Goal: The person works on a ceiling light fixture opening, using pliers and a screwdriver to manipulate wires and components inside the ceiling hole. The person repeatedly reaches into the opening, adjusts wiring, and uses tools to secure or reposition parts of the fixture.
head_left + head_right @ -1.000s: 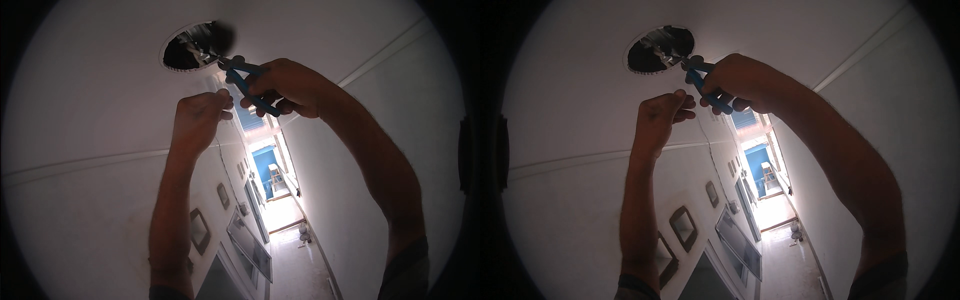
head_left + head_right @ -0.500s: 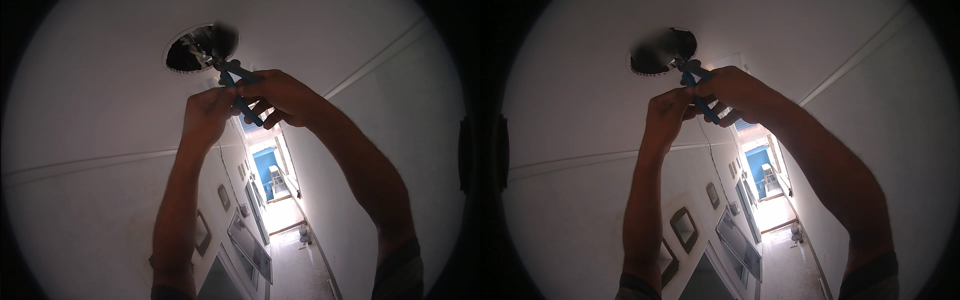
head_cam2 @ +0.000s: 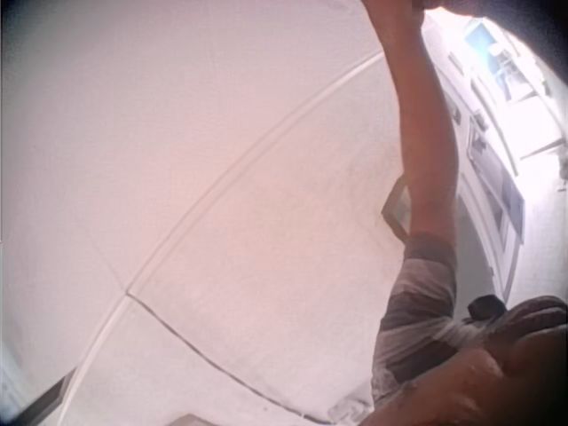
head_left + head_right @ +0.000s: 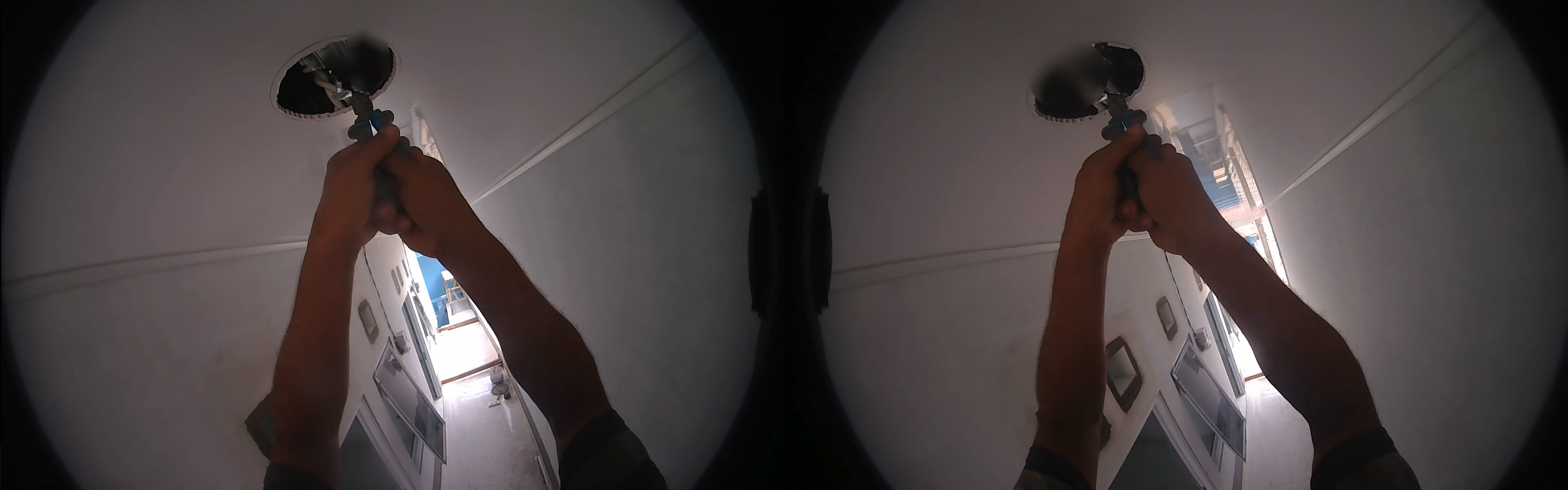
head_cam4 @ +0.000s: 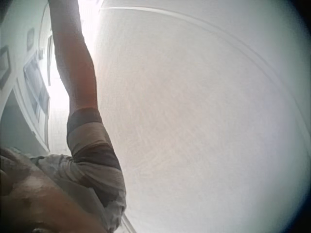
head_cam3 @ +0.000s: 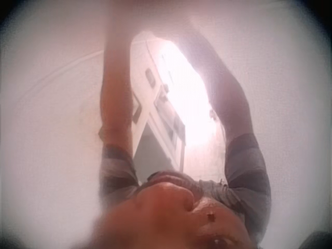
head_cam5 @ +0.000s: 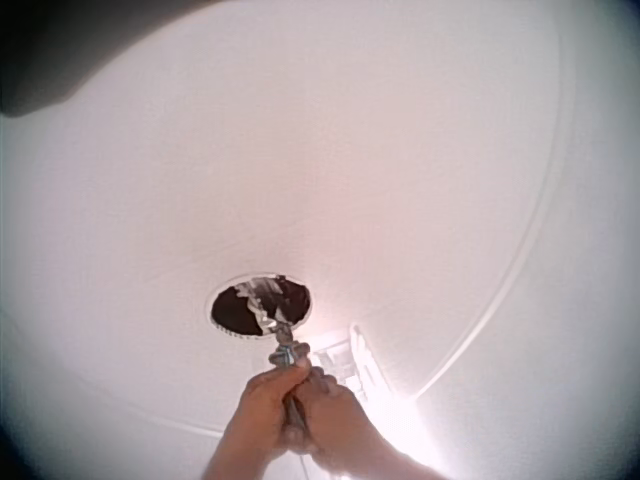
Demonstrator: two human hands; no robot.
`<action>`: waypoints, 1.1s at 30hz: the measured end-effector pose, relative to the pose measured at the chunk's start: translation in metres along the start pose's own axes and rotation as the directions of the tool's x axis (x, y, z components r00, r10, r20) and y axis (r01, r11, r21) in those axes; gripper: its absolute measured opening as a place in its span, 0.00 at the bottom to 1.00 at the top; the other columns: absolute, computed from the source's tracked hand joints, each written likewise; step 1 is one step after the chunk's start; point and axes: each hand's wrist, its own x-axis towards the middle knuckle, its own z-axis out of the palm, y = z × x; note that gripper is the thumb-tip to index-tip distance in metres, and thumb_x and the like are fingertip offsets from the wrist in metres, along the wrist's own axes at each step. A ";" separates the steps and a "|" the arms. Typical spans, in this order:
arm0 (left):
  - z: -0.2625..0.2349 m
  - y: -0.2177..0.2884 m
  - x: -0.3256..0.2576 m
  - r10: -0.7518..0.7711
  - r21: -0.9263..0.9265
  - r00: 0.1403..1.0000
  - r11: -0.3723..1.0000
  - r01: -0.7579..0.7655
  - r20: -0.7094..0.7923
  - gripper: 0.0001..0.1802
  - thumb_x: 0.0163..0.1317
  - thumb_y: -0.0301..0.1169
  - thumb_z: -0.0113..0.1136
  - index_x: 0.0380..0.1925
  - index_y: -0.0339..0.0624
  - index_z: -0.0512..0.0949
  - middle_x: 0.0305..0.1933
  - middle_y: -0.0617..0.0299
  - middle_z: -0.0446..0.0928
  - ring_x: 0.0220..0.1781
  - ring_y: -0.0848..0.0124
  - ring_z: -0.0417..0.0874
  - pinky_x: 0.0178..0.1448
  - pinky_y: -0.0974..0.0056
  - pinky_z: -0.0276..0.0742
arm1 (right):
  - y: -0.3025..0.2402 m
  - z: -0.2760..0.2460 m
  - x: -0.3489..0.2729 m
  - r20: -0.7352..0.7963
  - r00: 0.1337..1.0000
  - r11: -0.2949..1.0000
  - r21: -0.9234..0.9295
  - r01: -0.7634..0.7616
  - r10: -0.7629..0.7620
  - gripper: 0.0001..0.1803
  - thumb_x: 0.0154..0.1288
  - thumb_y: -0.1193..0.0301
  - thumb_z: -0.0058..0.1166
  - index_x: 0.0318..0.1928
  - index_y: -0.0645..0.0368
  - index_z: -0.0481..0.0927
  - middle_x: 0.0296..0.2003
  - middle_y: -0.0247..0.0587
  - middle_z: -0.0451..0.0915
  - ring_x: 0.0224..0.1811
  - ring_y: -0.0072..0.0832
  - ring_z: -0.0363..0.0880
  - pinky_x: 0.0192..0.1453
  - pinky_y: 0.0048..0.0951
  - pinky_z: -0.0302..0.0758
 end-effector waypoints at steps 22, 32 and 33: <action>-0.039 -0.007 -0.018 0.111 0.376 0.993 0.919 -0.118 0.041 0.21 0.75 0.47 0.56 0.45 0.39 0.84 0.33 0.62 0.82 0.38 0.71 0.85 0.48 0.60 0.85 | -0.026 -0.029 -0.023 0.128 0.983 0.947 -0.308 -0.088 0.133 0.18 0.72 0.66 0.53 0.50 0.73 0.74 0.40 0.60 0.84 0.38 0.41 0.89 0.32 0.30 0.85; -0.036 0.003 0.000 0.200 0.416 0.980 0.890 -0.185 0.008 0.20 0.75 0.43 0.57 0.38 0.35 0.84 0.34 0.58 0.83 0.37 0.66 0.87 0.47 0.57 0.86 | -0.047 -0.023 -0.001 0.160 0.983 0.897 -0.442 -0.013 0.093 0.24 0.71 0.68 0.53 0.55 0.81 0.70 0.48 0.71 0.80 0.43 0.53 0.88 0.43 0.46 0.92; -0.034 0.004 0.001 0.209 0.423 0.978 0.886 -0.191 0.004 0.20 0.74 0.43 0.57 0.37 0.35 0.84 0.33 0.57 0.84 0.37 0.66 0.87 0.47 0.57 0.87 | -0.048 -0.022 0.000 0.149 0.986 0.892 -0.453 -0.002 0.078 0.24 0.71 0.68 0.53 0.55 0.81 0.71 0.47 0.71 0.81 0.41 0.53 0.88 0.43 0.46 0.92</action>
